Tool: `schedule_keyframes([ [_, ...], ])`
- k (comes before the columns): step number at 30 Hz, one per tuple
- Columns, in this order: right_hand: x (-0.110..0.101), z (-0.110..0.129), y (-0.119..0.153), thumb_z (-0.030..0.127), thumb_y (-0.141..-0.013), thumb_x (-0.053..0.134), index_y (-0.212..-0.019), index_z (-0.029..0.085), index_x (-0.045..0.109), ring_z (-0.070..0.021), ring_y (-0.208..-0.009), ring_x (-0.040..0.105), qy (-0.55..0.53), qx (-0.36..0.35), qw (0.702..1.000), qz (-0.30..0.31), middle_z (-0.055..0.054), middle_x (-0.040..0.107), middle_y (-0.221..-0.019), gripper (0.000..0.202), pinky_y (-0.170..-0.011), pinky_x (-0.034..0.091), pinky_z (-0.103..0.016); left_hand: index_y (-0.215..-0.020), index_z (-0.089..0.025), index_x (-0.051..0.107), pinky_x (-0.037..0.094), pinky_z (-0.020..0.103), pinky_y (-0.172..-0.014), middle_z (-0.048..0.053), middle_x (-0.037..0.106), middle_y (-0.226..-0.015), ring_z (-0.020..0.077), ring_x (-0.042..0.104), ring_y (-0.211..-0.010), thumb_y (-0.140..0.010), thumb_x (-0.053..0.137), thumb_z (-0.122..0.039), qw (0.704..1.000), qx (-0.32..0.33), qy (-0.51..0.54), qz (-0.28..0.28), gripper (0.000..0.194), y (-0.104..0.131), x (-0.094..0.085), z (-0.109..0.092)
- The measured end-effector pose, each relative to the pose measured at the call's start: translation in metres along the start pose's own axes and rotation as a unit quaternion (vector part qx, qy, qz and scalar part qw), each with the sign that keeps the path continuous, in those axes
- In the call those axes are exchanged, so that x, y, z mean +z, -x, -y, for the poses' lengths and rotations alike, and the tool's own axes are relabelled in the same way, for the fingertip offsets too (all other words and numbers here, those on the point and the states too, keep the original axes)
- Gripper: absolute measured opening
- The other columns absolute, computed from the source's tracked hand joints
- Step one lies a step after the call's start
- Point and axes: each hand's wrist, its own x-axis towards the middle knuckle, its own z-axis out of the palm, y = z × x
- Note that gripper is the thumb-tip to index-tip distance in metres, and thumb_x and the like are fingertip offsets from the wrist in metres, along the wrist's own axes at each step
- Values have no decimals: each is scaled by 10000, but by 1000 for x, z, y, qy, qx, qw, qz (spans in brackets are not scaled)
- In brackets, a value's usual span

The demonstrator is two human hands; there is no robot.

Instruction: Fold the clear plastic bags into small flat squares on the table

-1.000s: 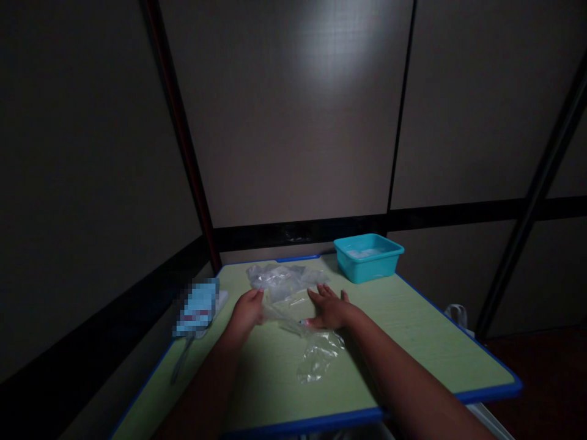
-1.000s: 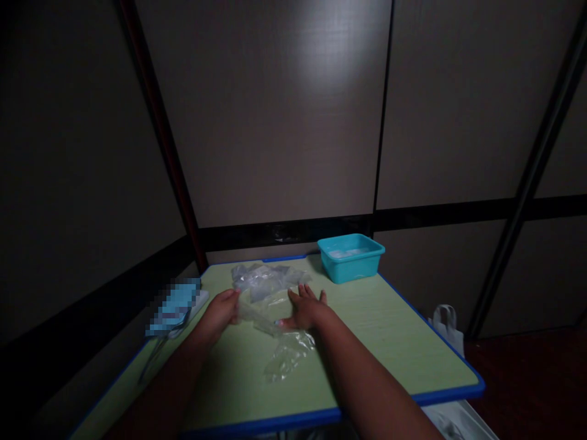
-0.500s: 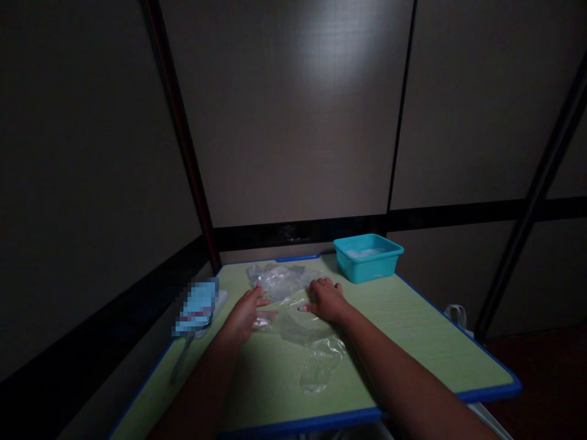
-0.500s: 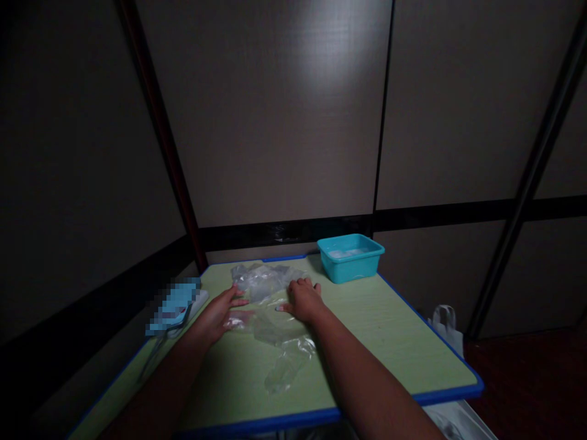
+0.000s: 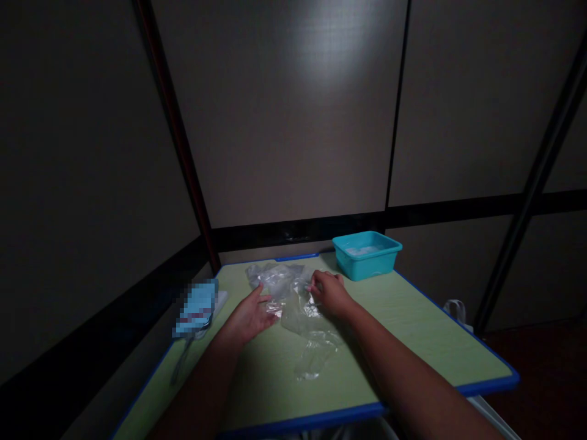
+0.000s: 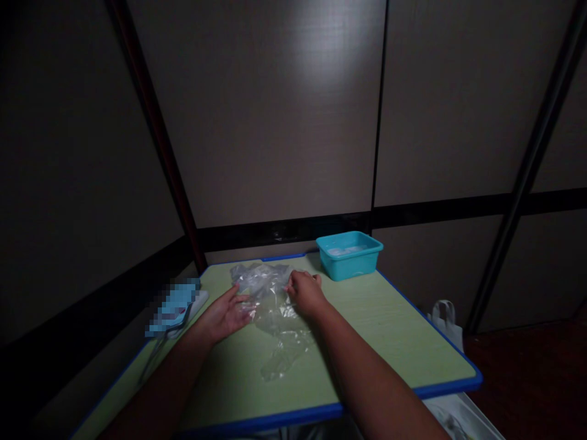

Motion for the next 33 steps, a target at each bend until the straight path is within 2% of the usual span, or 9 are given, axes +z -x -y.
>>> schedule_keyframes([
  [4, -4, 3, 0, 294, -785, 506, -787, 202, 533, -162, -826, 496, -21, -1, 999, -40, -4, 609, -801, 96, -789, 231, -293, -1040, -144, 508, 413, 185, -410, 103, 652, -911, 93, 559, -458, -783, 402, -624, 992, -25, -51, 112, 555, 4, 2, 1],
  [7, -4, 2, 0, 292, -785, 504, -780, 199, 536, -164, -814, 502, -17, 7, 999, -44, -8, 613, -793, 99, -790, 227, -301, -1097, -180, 491, 349, 174, -362, 95, 640, -969, 68, 510, -406, -789, 371, -633, 982, -9, -96, 164, 560, 8, 4, 2],
  [12, 2, -6, -3, 302, -772, 532, -761, 198, 538, -174, -812, 507, 19, 21, 999, -43, -6, 616, -768, 104, -767, 221, -314, -1159, -145, 452, 231, 171, -300, 116, 659, -839, 63, 424, -323, -795, 273, -667, 965, -26, -165, 202, 661, 12, 4, 1],
  [16, 6, -14, -4, 316, -758, 562, -759, 201, 550, -189, -838, 504, 63, 43, 997, -10, -12, 622, -771, 115, -755, 221, -322, -1178, -128, 443, 206, 156, -291, 106, 662, -686, 67, 411, -301, -788, 226, -688, 955, -35, -195, 222, 716, 14, 0, -2],
  [21, 6, -15, -4, 310, -752, 572, -757, 200, 568, -195, -872, 501, 77, 44, 996, 27, -22, 628, -820, 110, -748, 231, -316, -1109, -120, 509, 209, 148, -292, 47, 610, -510, 79, 423, -279, -816, 259, -643, 951, -32, -177, 251, 649, 14, -11, -6],
  [25, 7, -14, -4, 311, -742, 583, -777, 205, 587, -198, -878, 500, 76, 38, 995, 51, -23, 632, -833, 112, -756, 237, -327, -951, -111, 567, 219, 157, -287, 30, 564, -436, 86, 398, -265, -827, 258, -625, 964, 60, -112, 235, 612, 14, -16, -12],
  [28, 7, -13, -3, 311, -739, 585, -785, 212, 590, -202, -887, 496, 75, 33, 994, 69, -20, 627, -843, 110, -768, 241, -337, -831, -136, 567, 218, 161, -284, -26, 471, -377, 77, 347, -261, -825, 311, -601, 968, 161, -26, 192, 531, 14, -14, -17],
  [31, 6, -11, -2, 310, -734, 587, -856, 218, 580, -213, -941, 476, 77, 32, 994, 68, -36, 603, -936, 152, -791, 243, -350, -706, -151, 528, 257, 163, -311, -53, 415, -397, 68, 359, -308, -792, 389, -592, 964, 250, 45, 74, 470, 10, -14, -20],
  [33, 5, -9, 0, 301, -724, 590, -934, 223, 556, -226, -993, 450, 79, 33, 995, 46, -54, 566, -1020, 226, -814, 239, -364, -681, -158, 500, 312, 172, -347, -45, 444, -454, 70, 405, -355, -769, 391, -607, 956, 290, 10, -42, 471, 4, -16, -19],
])
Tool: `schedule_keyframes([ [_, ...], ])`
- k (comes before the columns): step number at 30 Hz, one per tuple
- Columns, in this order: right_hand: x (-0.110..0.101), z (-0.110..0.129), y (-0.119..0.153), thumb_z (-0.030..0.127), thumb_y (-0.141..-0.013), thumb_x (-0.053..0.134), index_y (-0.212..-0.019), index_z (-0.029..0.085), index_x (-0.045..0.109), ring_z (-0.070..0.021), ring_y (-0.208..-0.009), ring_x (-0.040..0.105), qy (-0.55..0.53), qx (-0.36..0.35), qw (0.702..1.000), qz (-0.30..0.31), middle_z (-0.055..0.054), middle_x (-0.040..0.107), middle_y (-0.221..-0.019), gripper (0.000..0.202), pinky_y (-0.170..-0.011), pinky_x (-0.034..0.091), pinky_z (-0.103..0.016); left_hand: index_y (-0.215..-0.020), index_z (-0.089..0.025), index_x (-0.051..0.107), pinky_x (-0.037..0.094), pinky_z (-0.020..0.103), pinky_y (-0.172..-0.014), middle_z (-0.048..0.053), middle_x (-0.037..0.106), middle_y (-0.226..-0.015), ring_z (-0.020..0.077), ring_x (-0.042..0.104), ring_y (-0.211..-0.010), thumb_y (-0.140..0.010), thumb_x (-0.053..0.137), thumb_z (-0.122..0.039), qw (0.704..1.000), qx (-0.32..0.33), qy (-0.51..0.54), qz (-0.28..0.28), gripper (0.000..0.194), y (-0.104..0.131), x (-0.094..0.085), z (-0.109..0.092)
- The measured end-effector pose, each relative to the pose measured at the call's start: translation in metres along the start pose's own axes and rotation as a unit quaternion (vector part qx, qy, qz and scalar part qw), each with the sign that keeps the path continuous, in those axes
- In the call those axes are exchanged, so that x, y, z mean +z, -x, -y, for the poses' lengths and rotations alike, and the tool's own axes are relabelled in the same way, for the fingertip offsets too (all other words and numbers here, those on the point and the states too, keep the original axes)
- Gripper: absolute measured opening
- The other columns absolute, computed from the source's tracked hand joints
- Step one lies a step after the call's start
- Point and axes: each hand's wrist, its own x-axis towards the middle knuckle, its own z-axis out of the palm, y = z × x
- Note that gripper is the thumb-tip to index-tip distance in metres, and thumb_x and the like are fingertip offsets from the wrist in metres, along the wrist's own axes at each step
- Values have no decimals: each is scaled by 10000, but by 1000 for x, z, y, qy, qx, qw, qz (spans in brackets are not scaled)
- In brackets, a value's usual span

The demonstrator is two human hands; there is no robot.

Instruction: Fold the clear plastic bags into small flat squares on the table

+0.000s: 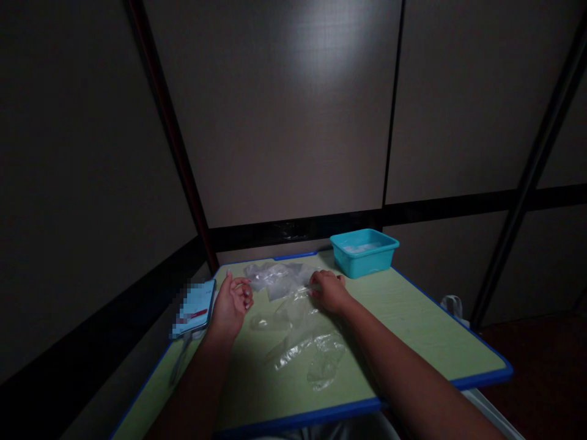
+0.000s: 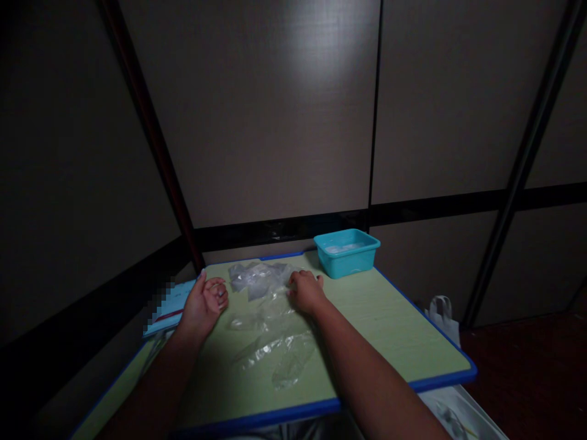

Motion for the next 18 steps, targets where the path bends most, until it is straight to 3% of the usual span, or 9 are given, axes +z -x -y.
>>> schedule_keyframes([
  [2, -2, 2, 2, 288, -723, 582, -982, 228, 534, -231, -1025, 429, -5, -2, 1000, -28, -62, 538, -1059, 270, -828, 238, -369, -698, -159, 498, 348, 176, -378, -32, 487, -521, 73, 448, -401, -750, 402, -604, 992, 30, -106, -65, 459, -3, -2, 7],
  [4, -3, 4, 4, 283, -732, 569, -993, 231, 526, -225, -1031, 424, -20, -17, 999, -42, -59, 531, -1064, 270, -832, 243, -362, -726, -155, 516, 360, 172, -391, -22, 521, -576, 79, 480, -441, -716, 467, -572, 978, 41, -188, -76, 420, -5, -2, 15],
  [7, -2, 6, 6, 302, -741, 561, -957, 225, 540, -218, -1018, 434, -43, -50, 997, -30, -53, 542, -1044, 230, -824, 260, -352, -742, -151, 547, 378, 175, -400, 3, 571, -635, 95, 513, -486, -674, 544, -521, 968, 28, -247, -39, 376, -4, 3, 26],
  [12, 4, 7, 6, 314, -755, 540, -938, 216, 565, -220, -1005, 463, -80, -96, 992, 32, -59, 574, -1009, 209, -833, 295, -360, -803, -151, 581, 402, 216, -399, 51, 626, -761, 124, 537, -504, -727, 459, -529, 941, 21, -337, 26, 404, -1, 11, 38],
  [15, 5, 8, 8, 403, -741, 552, -1066, 225, 528, -237, -1091, 428, -98, -105, 987, 65, -78, 529, -1147, 372, -918, 256, -414, -810, -155, 615, 459, 275, -517, 67, 644, -813, 170, 578, -617, -757, 430, -503, 919, 49, -387, 56, 397, -2, 13, 43],
  [18, 5, 9, 11, 584, -696, 527, -1308, 226, 331, -289, -1264, 229, -80, -95, 983, 137, -123, 297, -1387, 736, -995, 60, -534, -816, -178, 649, 429, 323, -805, 58, 652, -884, 212, 566, -869, -748, 487, -437, 891, 103, -434, 89, 314, -1, 15, 47],
])
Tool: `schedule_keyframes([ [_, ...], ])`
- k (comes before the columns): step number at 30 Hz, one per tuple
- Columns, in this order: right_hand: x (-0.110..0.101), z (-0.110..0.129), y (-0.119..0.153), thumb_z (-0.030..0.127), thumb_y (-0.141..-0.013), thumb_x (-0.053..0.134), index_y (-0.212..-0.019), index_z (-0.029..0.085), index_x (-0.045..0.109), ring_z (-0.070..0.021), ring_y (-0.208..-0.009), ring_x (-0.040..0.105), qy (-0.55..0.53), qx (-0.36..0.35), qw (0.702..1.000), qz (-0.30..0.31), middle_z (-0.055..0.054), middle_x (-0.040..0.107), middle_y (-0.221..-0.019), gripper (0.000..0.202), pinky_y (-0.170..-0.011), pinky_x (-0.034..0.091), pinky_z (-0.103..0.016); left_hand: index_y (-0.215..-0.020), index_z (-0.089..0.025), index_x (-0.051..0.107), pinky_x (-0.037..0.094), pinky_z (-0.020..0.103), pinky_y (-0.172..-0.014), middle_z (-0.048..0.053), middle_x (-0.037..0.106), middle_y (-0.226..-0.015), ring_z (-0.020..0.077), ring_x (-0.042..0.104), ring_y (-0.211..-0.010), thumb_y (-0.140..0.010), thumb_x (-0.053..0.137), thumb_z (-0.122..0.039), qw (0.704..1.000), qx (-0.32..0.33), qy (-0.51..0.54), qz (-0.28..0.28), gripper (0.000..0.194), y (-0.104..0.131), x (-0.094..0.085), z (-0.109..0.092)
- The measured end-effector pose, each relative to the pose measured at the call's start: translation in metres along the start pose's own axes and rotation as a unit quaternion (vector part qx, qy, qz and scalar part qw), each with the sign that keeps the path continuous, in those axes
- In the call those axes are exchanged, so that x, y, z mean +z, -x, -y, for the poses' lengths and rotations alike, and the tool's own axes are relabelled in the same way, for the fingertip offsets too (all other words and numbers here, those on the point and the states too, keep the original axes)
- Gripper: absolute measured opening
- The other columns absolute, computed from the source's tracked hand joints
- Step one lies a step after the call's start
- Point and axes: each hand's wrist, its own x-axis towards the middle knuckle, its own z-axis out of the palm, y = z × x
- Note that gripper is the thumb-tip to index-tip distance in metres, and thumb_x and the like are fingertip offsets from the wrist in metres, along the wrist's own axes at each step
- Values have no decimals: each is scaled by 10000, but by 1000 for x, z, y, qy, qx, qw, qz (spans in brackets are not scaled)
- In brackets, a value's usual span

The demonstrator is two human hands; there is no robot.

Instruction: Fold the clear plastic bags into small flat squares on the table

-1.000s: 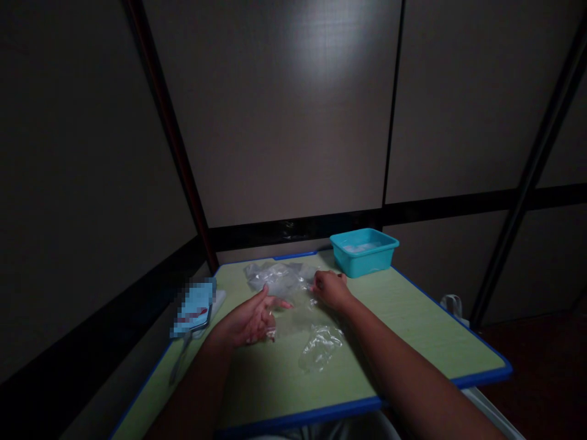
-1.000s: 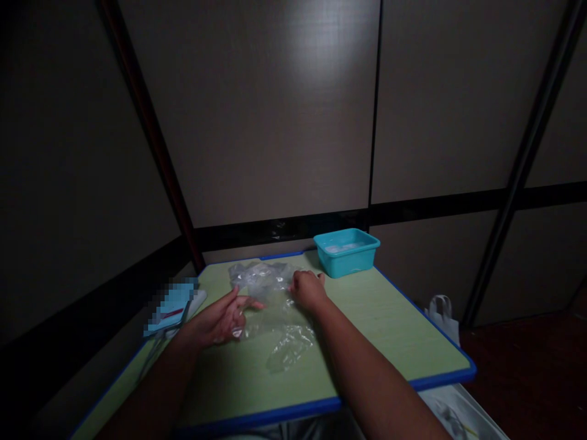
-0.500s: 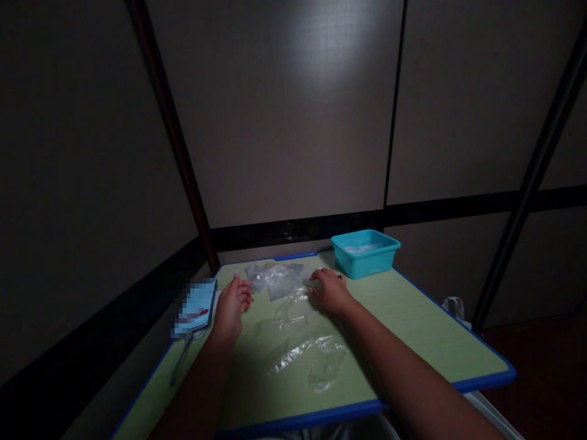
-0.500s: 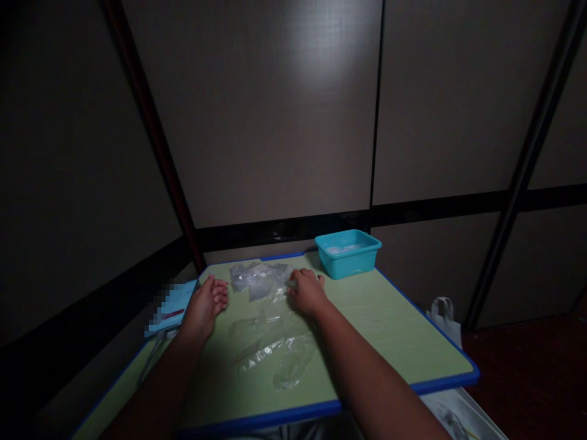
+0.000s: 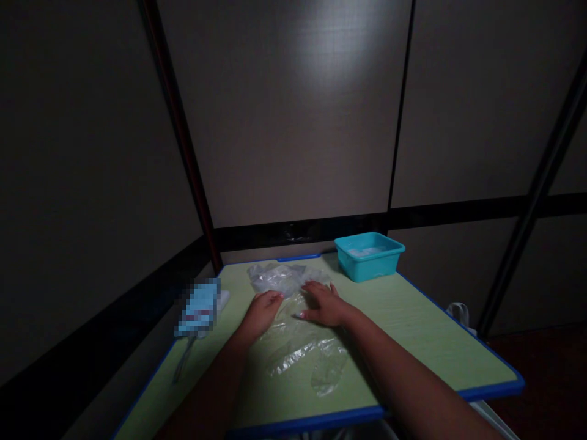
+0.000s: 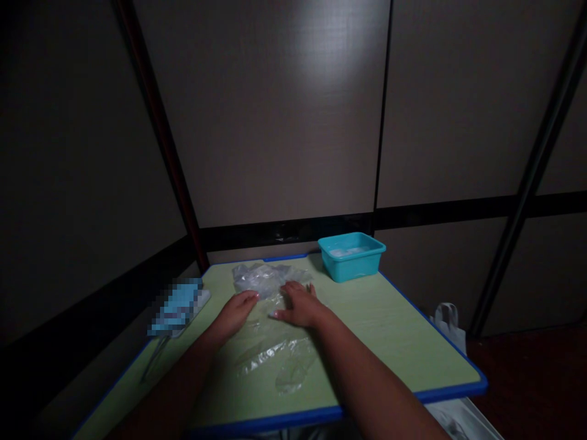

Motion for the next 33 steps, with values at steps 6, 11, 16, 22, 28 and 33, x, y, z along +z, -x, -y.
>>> schedule_keyframes([
  [6, -2, 2, 4, 693, -594, 532, -1393, 179, -38, -287, -1310, -123, 57, 31, 986, 155, -127, -94, -1447, 1107, -944, -150, -590, -912, -219, 649, 314, 320, -941, 42, 632, -957, 213, 485, -1000, -765, 512, -355, 993, 66, -96, 16, 243, 3, 10, 0],
  [11, -2, 3, 4, 671, -584, 557, -1380, 182, -95, -275, -1304, -156, 57, 28, 982, 177, -117, -150, -1433, 1139, -927, -155, -612, -785, -225, 635, 305, 352, -899, 38, 610, -911, 234, 459, -989, -701, 610, -329, 985, 52, -165, 2, 136, 5, 10, -1],
  [16, -3, 5, 5, 654, -574, 578, -1375, 190, -112, -287, -1299, -163, 53, 15, 980, 192, -122, -161, -1429, 1154, -914, -140, -635, -675, -213, 573, 317, 306, -828, 11, 576, -879, 215, 451, -959, -618, 684, -323, 967, 44, -250, 14, 166, 10, 12, -6],
  [22, -5, 6, 5, 640, -568, 600, -1373, 228, -111, -287, -1294, -176, 51, 22, 977, 204, -113, -156, -1434, 1151, -918, -141, -628, -554, -187, 528, 345, 280, -761, 6, 556, -704, 198, 486, -821, -578, 694, -320, 994, 60, -90, 24, 215, 4, 8, -4],
  [28, -6, 6, 6, 630, -563, 614, -1371, 241, -116, -287, -1295, -174, 45, 31, 977, 205, -107, -169, -1432, 1156, -928, -129, -622, -454, -178, 468, 373, 238, -609, -9, 521, -549, 157, 506, -608, -648, 617, -398, 997, 51, -23, 46, 329, -3, 0, -4],
  [33, -6, 6, 5, 631, -562, 613, -1368, 250, -122, -288, -1294, -174, 49, 36, 977, 204, -107, -177, -1430, 1156, -918, -135, -629, -469, -189, 442, 311, 219, -499, -42, 430, -462, 138, 456, -498, -685, 556, -416, 999, 1, -32, -37, 333, -6, -8, 7],
])
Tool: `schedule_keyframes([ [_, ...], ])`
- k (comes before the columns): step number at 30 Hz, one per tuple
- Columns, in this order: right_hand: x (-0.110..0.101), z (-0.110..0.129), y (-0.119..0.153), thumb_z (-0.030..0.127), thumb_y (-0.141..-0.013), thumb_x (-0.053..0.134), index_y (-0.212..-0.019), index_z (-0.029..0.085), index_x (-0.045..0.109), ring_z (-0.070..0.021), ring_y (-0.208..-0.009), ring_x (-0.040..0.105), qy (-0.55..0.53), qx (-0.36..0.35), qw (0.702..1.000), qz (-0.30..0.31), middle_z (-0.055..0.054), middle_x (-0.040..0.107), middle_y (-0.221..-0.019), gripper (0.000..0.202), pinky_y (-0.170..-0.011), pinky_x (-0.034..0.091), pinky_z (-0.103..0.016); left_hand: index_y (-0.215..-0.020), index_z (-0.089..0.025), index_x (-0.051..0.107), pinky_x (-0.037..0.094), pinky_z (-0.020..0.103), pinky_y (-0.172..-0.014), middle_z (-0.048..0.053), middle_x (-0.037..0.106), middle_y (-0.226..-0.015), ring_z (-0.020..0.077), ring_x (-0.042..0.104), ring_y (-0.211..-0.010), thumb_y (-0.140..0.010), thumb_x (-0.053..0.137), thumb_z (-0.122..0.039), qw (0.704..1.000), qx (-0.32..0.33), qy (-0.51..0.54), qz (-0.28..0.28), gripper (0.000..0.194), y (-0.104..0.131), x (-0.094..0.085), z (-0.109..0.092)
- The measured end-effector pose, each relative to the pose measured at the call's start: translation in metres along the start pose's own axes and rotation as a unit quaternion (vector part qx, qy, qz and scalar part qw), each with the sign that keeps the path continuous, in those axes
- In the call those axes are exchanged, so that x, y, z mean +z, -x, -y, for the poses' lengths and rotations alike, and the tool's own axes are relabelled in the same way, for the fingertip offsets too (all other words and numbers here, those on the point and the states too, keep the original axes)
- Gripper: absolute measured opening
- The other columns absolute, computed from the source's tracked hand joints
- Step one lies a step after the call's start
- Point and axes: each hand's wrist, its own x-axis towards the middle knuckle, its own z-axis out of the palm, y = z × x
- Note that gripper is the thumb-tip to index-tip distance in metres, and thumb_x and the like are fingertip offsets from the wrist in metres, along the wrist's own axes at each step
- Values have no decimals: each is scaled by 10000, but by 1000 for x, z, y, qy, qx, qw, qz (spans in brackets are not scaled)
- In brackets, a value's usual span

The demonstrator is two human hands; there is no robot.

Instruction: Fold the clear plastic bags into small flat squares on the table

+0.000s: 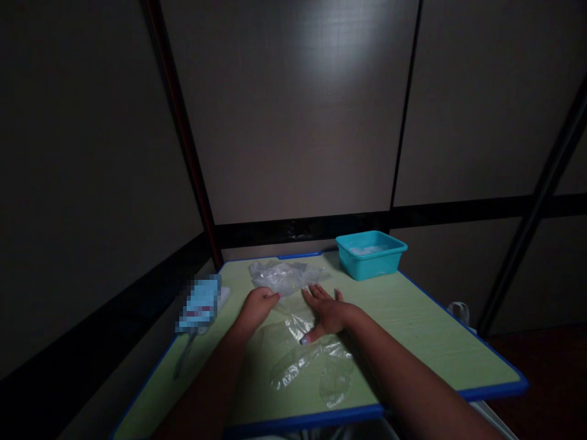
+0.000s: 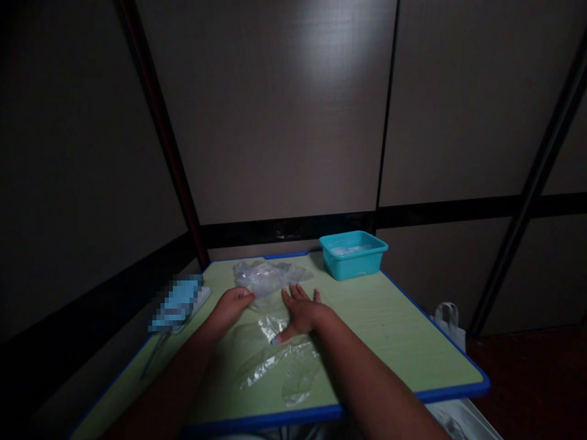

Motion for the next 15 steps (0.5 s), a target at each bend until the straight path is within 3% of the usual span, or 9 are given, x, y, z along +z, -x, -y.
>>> schedule_keyframes([
  [3, 0, 1, -1, 633, -547, 625, -1366, 263, -122, -303, -1290, -176, 7, 9, 1000, 3, -105, -177, -1431, 1168, -919, -137, -628, -450, -197, 414, 313, 230, -527, -34, 411, -453, 165, 474, -547, -664, 580, -394, 997, -22, -38, -64, 334, -2, -7, 6],
  [5, 0, 3, -1, 642, -549, 618, -1365, 267, -123, -304, -1289, -180, 12, 8, 1000, 5, -100, -182, -1430, 1164, -918, -139, -628, -499, -201, 444, 348, 262, -605, -5, 475, -539, 211, 510, -682, -658, 593, -373, 992, -27, -65, -106, 278, 0, -12, 3],
  [8, 1, 5, 0, 662, -566, 588, -1363, 259, -131, -292, -1288, -188, 19, 3, 1000, 7, -93, -189, -1426, 1146, -918, -152, -623, -669, -208, 513, 369, 334, -764, 53, 558, -769, 265, 498, -903, -703, 562, -357, 980, 26, -130, -150, 161, 6, -12, -11],
  [10, 2, 6, 0, 675, -577, 566, -1361, 241, -142, -281, -1292, -186, 20, 0, 1000, 4, -99, -195, -1421, 1142, -918, -159, -619, -809, -206, 542, 362, 350, -848, 76, 576, -904, 255, 489, -980, -755, 512, -344, 976, 111, -158, -104, 152, 13, -6, -22],
  [12, 2, 6, 1, 686, -585, 548, -1359, 222, -152, -279, -1294, -181, 20, -5, 1000, -2, -107, -201, -1417, 1142, -920, -157, -617, -993, -200, 541, 335, 345, -928, 86, 564, -1070, 232, 466, -1066, -787, 482, -337, 969, 192, -155, -1, 255, 20, 3, -30],
  [15, 2, 6, 2, 699, -579, 540, -1361, 210, -152, -292, -1290, -184, 18, -6, 1000, -11, -109, -201, -1419, 1153, -925, -145, -621, -1236, -201, 432, 245, 366, -1023, 84, 456, -1292, 224, 381, -1197, -802, 471, -380, 948, 223, -171, 148, 471, 28, 16, -32],
])
